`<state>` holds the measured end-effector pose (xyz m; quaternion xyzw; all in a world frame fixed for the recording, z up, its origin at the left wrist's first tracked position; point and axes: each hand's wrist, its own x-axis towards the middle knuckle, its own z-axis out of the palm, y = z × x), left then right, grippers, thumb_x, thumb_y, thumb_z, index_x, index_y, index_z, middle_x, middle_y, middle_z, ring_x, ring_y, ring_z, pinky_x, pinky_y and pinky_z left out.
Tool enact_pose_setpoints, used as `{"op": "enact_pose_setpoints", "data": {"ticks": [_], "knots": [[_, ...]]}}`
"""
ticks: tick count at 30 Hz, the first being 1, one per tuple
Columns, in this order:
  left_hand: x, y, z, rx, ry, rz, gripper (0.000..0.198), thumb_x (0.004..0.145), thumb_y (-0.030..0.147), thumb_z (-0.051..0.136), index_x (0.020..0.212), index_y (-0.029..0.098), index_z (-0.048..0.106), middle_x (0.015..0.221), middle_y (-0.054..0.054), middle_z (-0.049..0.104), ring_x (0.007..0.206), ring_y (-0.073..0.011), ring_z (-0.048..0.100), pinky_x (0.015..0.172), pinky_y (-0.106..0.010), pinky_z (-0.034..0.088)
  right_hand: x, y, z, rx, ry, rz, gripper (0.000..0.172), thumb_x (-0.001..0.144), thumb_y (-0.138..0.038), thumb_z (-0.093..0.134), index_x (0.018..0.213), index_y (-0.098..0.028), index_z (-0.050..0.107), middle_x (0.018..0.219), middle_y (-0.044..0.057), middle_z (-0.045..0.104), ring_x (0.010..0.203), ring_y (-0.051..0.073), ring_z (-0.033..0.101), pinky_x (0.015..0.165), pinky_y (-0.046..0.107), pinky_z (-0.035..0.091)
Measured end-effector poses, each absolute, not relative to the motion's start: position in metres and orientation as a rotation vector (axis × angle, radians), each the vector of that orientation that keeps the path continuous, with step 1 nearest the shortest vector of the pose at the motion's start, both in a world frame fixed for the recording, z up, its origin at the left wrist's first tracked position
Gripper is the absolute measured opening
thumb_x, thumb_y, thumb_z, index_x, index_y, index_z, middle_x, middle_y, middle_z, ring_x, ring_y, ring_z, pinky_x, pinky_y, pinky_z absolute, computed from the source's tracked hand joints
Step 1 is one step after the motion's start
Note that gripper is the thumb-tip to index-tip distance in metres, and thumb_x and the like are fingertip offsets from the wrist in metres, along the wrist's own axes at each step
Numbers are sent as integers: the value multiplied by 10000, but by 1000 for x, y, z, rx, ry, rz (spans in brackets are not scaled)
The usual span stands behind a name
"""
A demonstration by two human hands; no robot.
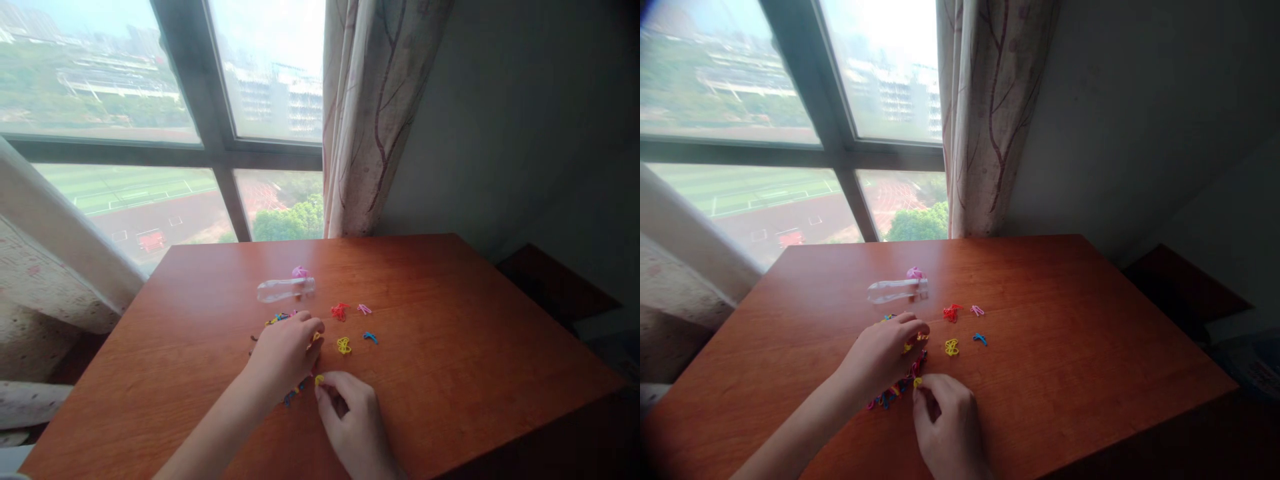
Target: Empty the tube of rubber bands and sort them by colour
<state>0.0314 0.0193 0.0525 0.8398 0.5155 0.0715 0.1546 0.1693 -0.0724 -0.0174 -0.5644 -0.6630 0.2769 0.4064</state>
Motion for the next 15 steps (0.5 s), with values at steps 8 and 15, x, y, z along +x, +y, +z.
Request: {"op": "enact_pose_setpoints", "data": {"ticks": [8, 15], "knots": [[-15, -18, 39, 2304, 1487, 485, 202, 914, 249, 468, 928, 252, 670, 910, -25, 707, 751, -178, 690, 650, -242, 471, 201, -61, -20, -1522, -1652, 588, 214, 926, -280, 511, 838, -197, 688, 715, 42, 677, 590, 153, 622, 538, 220, 457], [-37, -42, 20, 2256, 1497, 683, 176, 924, 267, 495, 932, 263, 670, 845, 4, 699, 692, -141, 683, 617, -206, 471, 233, -44, -15, -1697, -1860, 326, 175, 917, -230, 512, 834, -208, 664, 698, 19, 655, 608, 161, 608, 572, 246, 404]]}}
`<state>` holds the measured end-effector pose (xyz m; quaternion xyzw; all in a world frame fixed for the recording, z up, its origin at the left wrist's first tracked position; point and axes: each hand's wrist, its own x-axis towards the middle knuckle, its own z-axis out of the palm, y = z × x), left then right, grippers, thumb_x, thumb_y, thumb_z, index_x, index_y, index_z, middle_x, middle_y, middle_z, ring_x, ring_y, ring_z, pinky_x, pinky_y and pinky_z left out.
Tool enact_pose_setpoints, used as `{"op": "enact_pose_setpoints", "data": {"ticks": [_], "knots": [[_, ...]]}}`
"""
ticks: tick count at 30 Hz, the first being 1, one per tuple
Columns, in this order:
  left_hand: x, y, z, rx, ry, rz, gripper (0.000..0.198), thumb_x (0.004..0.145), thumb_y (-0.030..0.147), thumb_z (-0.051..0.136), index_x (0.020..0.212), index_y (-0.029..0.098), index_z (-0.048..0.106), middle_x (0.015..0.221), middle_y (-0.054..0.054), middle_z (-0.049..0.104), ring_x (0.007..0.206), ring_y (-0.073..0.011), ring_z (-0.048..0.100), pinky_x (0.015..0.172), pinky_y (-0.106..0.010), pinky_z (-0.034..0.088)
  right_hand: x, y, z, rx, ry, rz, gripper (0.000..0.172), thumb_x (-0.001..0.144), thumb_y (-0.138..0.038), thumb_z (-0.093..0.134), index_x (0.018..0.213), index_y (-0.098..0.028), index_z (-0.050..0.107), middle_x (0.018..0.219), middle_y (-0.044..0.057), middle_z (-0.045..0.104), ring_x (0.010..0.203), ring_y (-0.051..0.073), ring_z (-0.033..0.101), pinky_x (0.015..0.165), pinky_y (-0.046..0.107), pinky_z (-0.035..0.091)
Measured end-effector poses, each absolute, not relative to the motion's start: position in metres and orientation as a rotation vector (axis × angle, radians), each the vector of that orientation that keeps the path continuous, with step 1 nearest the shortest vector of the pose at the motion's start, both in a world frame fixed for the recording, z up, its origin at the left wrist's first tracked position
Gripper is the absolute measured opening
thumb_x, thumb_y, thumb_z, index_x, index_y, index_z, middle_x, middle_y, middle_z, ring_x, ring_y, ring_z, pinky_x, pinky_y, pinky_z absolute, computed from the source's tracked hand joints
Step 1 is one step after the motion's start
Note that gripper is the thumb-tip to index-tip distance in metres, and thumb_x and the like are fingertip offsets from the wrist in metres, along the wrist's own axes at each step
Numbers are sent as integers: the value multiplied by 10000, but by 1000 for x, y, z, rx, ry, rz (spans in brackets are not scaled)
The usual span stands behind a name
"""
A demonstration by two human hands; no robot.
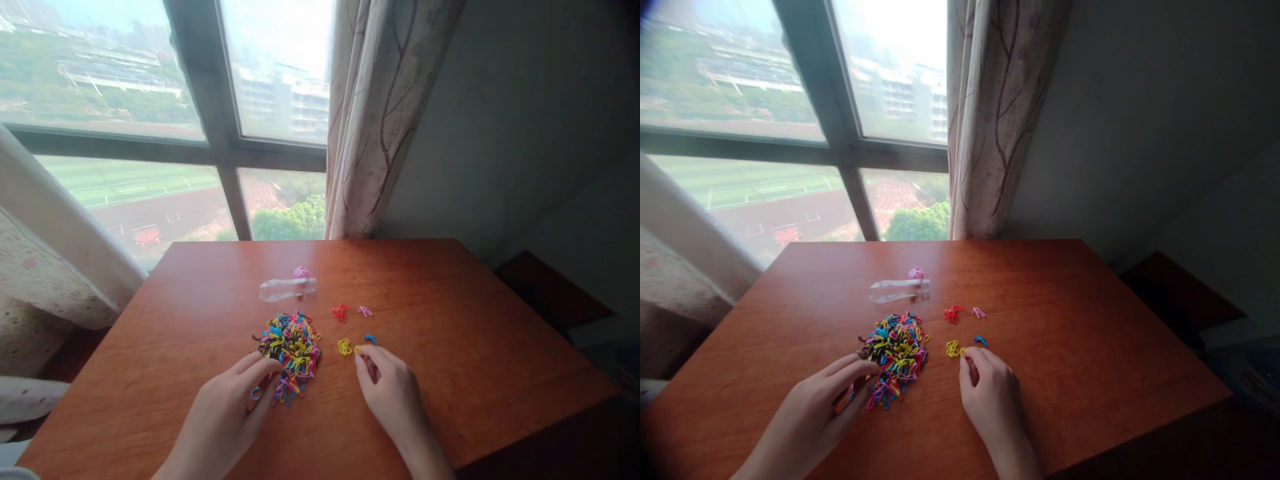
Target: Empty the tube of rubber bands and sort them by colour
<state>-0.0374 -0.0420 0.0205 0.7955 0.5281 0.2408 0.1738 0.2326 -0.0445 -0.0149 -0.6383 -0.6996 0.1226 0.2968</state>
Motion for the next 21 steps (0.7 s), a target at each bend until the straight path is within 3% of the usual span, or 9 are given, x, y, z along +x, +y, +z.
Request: {"op": "enact_pose_setpoints", "data": {"ticks": [10, 21], "knots": [[-49, -52, 8, 2279, 1535, 750, 159, 900, 242, 525, 940, 264, 677, 861, 7, 710, 686, -130, 692, 639, -183, 503, 231, -37, -9, -1782, -2059, 2, 190, 920, -187, 514, 780, -230, 635, 732, 20, 683, 660, 175, 631, 599, 272, 353], [-50, -57, 5, 2291, 1519, 784, 173, 922, 240, 498, 981, 254, 660, 799, 27, 681, 638, -107, 663, 615, -166, 501, 228, -40, -12, -1787, -1995, 161, 168, 916, -171, 533, 858, -232, 678, 779, -3, 707, 695, 165, 660, 641, 253, 368]]}}
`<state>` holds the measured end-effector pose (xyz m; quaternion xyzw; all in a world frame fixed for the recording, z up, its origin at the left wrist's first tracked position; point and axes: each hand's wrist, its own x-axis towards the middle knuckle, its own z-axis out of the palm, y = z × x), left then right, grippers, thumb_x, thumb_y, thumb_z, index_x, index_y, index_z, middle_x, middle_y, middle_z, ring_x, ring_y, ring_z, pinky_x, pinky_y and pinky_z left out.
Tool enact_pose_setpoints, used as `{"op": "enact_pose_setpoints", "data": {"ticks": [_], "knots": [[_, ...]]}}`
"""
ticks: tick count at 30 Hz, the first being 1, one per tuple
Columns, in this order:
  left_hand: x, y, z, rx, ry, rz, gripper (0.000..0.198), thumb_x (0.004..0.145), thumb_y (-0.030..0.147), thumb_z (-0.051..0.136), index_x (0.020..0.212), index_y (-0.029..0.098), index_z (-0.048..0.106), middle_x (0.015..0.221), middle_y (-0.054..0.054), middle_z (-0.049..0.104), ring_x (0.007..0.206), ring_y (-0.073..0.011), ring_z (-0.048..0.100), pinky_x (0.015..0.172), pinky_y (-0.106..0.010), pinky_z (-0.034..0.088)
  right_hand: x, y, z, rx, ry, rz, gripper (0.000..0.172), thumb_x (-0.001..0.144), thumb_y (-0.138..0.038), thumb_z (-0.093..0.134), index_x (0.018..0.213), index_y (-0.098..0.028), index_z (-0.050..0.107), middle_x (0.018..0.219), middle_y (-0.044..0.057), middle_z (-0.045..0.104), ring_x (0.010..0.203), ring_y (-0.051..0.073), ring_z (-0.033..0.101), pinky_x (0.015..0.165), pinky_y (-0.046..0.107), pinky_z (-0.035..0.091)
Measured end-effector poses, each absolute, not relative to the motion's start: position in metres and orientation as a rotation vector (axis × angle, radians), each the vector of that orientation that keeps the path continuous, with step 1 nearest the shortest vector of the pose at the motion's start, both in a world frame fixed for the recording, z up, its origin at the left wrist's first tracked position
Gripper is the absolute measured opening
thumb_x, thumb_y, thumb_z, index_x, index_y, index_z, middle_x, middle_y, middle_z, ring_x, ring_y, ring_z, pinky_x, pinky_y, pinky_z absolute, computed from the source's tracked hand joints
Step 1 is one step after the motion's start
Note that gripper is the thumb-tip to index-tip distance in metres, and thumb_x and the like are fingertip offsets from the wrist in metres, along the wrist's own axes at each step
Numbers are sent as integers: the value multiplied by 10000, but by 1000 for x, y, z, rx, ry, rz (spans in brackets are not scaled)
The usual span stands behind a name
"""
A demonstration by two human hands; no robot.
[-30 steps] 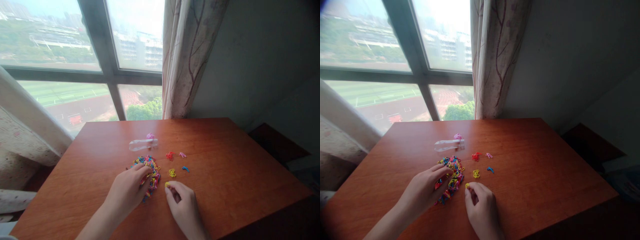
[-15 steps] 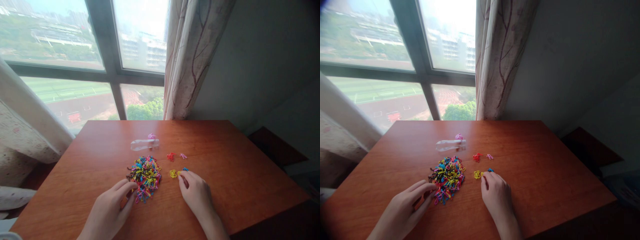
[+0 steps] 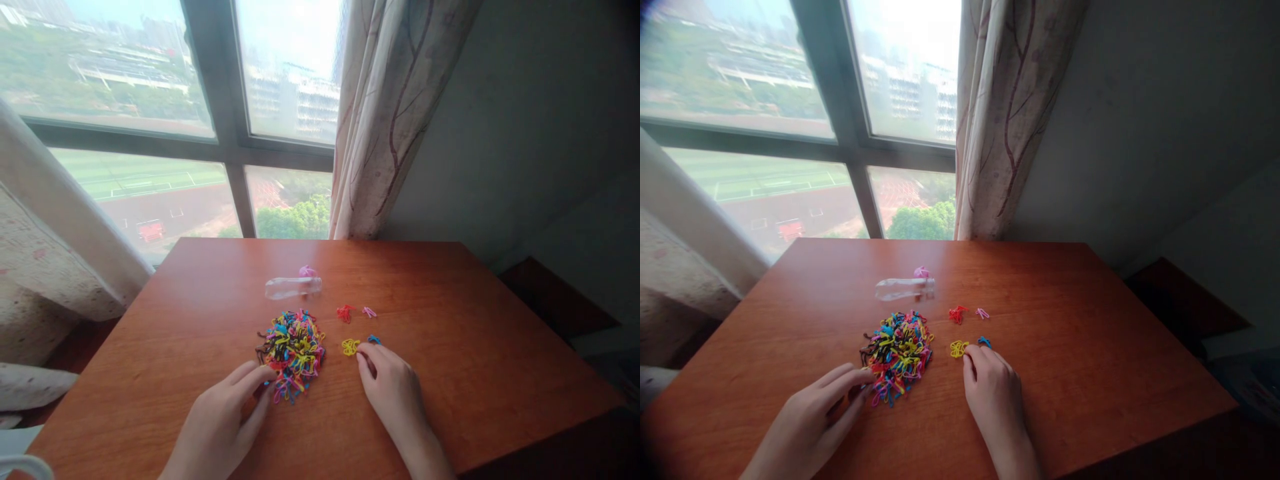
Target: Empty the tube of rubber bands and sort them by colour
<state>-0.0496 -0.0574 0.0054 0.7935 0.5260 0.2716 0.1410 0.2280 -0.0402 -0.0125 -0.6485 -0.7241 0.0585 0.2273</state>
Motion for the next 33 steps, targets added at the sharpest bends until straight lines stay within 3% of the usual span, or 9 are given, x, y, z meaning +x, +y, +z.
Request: {"op": "enact_pose_setpoints", "data": {"ticks": [13, 20, 33], "knots": [[-52, -68, 5, 2297, 1488, 818, 164, 925, 220, 483, 959, 265, 637, 747, 43, 646, 608, -102, 652, 588, -165, 493, 225, -48, -20, -1737, -1868, 285, 169, 924, -188, 507, 883, -212, 669, 796, 13, 702, 685, 169, 648, 650, 258, 386], [-37, -79, 1, 2392, 1448, 738, 221, 904, 175, 450, 974, 281, 631, 920, 12, 716, 723, -125, 723, 626, -169, 537, 193, -64, -20, -1556, -1978, 494, 167, 911, -159, 507, 832, -228, 637, 721, -12, 639, 648, 151, 588, 619, 253, 349], [-25, -77, -9, 2426, 1469, 703, 228, 933, 209, 445, 904, 265, 664, 819, -3, 721, 650, -136, 708, 634, -190, 561, 159, -67, -12, -1509, -2053, 597, 195, 843, -100, 577, 929, -263, 641, 800, -28, 675, 732, 160, 607, 663, 258, 340]]}}
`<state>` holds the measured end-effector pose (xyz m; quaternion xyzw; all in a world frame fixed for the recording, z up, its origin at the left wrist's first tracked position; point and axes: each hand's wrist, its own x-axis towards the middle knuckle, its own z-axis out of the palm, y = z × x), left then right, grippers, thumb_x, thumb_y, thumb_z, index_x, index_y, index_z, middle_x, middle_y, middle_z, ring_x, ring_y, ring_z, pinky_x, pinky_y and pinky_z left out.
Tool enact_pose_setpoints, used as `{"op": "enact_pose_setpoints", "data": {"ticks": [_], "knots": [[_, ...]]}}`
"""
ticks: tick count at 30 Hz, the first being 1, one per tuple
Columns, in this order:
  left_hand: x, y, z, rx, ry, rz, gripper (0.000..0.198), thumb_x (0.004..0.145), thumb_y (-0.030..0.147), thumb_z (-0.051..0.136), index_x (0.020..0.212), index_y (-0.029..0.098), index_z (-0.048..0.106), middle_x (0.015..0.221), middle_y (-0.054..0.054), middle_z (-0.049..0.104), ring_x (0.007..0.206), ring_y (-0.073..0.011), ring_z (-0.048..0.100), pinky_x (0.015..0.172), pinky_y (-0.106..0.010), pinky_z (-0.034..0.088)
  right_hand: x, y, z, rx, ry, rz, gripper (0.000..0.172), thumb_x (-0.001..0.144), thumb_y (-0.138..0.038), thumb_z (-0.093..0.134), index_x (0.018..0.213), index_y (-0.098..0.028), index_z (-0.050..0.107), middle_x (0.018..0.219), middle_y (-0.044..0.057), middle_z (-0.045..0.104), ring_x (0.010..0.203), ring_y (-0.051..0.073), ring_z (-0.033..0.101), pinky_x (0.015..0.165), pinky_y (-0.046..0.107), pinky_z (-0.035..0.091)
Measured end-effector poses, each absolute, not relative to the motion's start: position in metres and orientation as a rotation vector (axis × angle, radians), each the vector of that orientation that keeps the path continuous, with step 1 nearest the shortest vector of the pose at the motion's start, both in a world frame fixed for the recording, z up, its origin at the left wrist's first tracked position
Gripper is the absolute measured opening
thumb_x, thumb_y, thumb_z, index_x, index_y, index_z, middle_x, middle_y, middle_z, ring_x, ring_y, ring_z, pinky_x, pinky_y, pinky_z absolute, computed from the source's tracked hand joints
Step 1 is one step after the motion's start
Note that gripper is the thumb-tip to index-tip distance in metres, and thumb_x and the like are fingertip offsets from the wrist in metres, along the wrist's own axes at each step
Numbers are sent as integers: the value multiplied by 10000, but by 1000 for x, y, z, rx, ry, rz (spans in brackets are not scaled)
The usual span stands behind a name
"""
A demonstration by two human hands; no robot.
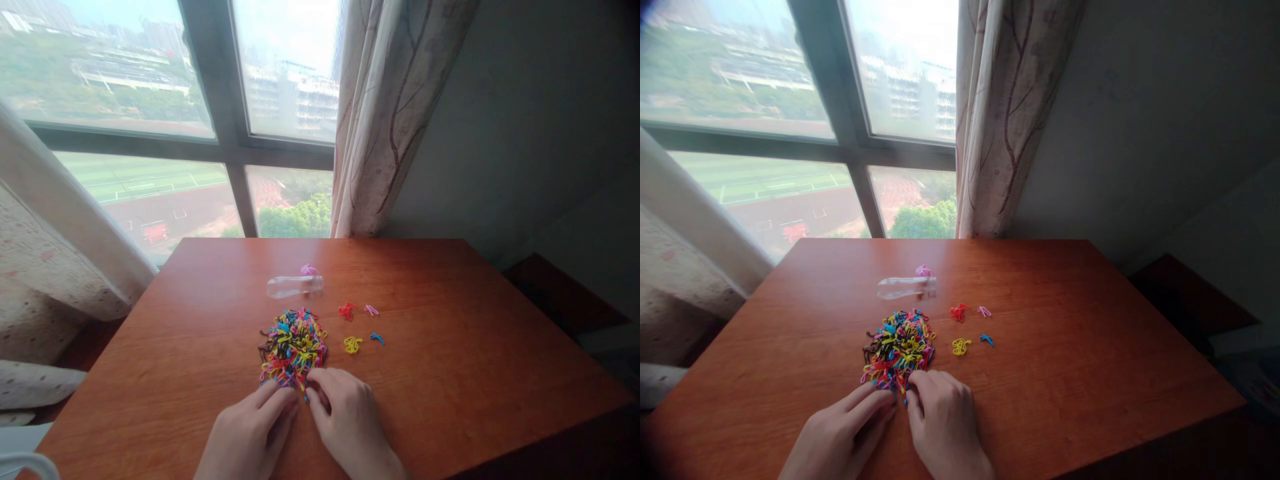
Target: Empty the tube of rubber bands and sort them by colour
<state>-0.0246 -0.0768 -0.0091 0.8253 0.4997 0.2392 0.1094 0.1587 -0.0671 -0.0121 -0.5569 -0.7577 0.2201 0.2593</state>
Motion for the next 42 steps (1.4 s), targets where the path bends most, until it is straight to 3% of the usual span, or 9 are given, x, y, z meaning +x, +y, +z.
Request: {"op": "enact_pose_setpoints", "data": {"ticks": [14, 29, 36, 42], "knots": [[-27, -78, -13, 2486, 1488, 647, 237, 959, 235, 430, 990, 264, 664, 920, -21, 740, 708, -153, 727, 686, -227, 588, 157, -65, -5, -1481, -2096, 603, 124, 840, -114, 581, 801, -229, 609, 757, -22, 670, 694, 148, 592, 626, 254, 323], [-24, -76, -5, 2486, 1486, 687, 252, 965, 242, 408, 952, 260, 659, 866, -14, 740, 646, -149, 715, 639, -224, 582, 165, -64, -2, -1470, -1920, 797, 111, 857, -151, 579, 777, -209, 629, 676, -26, 621, 621, 126, 548, 588, 213, 348], [-22, -75, -11, 2528, 1517, 618, 226, 966, 262, 428, 983, 260, 654, 865, -15, 736, 662, -164, 720, 614, -236, 572, 184, -63, -1, -1474, -1735, 940, 154, 882, -246, 567, 754, -196, 637, 645, -24, 601, 548, 112, 517, 515, 206, 342], [-19, -71, -14, 2586, 1534, 575, 235, 972, 218, 411, 993, 260, 641, 904, -6, 740, 724, -183, 730, 605, -261, 558, 226, -54, -9, -1609, -1601, 749, 265, 917, -377, 528, 771, -195, 653, 614, -13, 576, 532, 129, 519, 501, 214, 373]]}}
